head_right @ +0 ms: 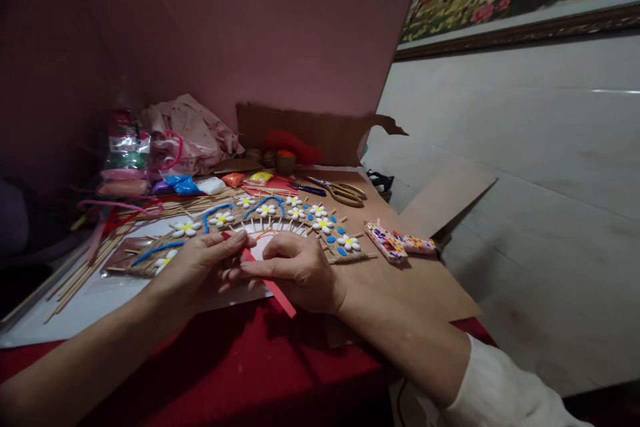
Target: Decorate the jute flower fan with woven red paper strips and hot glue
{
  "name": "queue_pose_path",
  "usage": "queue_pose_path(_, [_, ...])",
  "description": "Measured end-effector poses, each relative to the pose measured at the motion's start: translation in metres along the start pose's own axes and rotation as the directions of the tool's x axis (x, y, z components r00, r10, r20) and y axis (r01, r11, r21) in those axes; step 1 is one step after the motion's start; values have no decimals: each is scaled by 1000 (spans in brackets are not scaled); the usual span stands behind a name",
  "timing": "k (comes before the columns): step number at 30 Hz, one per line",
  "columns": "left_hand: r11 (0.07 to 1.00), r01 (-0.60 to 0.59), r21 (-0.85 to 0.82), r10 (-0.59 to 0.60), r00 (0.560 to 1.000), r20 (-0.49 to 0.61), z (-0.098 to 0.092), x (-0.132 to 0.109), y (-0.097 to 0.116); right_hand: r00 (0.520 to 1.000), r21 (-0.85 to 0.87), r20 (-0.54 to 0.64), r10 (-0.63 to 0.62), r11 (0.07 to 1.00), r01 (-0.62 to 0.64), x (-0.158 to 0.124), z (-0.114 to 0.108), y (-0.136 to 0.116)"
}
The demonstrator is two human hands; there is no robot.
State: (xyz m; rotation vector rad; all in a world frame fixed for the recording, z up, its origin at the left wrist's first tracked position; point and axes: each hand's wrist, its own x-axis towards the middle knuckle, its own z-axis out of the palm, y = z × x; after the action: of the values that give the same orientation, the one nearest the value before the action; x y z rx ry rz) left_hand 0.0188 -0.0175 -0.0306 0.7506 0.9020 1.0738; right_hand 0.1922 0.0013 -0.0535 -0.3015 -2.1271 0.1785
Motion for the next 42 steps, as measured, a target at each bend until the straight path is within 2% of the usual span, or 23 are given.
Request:
queue_pose_path(6, [984,-165,63,169,983,-71,-3,1,7,999,116,34,11,993,-15,1,-2,-5])
queue_pose_path(13, [983,-169,71,173,983,-66,-4,2,5,994,115,111,-21,993,8,-2,-3,-7])
queue_pose_path(16, [983,-181,10,181,983,-9,-2,-1,6,996,133,90,1,991,-13,-4,-3,-6])
queue_pose_path(21, [997,-78,-28,81,986,149,4,-5,4,996,175,-58,75,982,-64,-3,-3,-5])
queue_pose_path(25, [996,-74,43,62,971,232,6,-7,0,996,180,-32,80,981,-73,-2,-4,-6])
queue_pose_path(30, [994,-88,65,75,981,179,1,-2,-4,996,119,58,73,990,-79,1,-6,-9])
queue_pose_path(33, [994,-89,57,80,985,152,-2,1,-4,992,180,89,92,978,-107,2,-6,-11])
queue_pose_path(38, [988,-136,72,132,989,61,-1,0,-1,969,294,125,215,924,-243,3,-4,-11])
queue_pose_path(42, [971,-195,141,193,981,27,0,-3,2,943,337,90,321,881,-332,6,-3,-9])
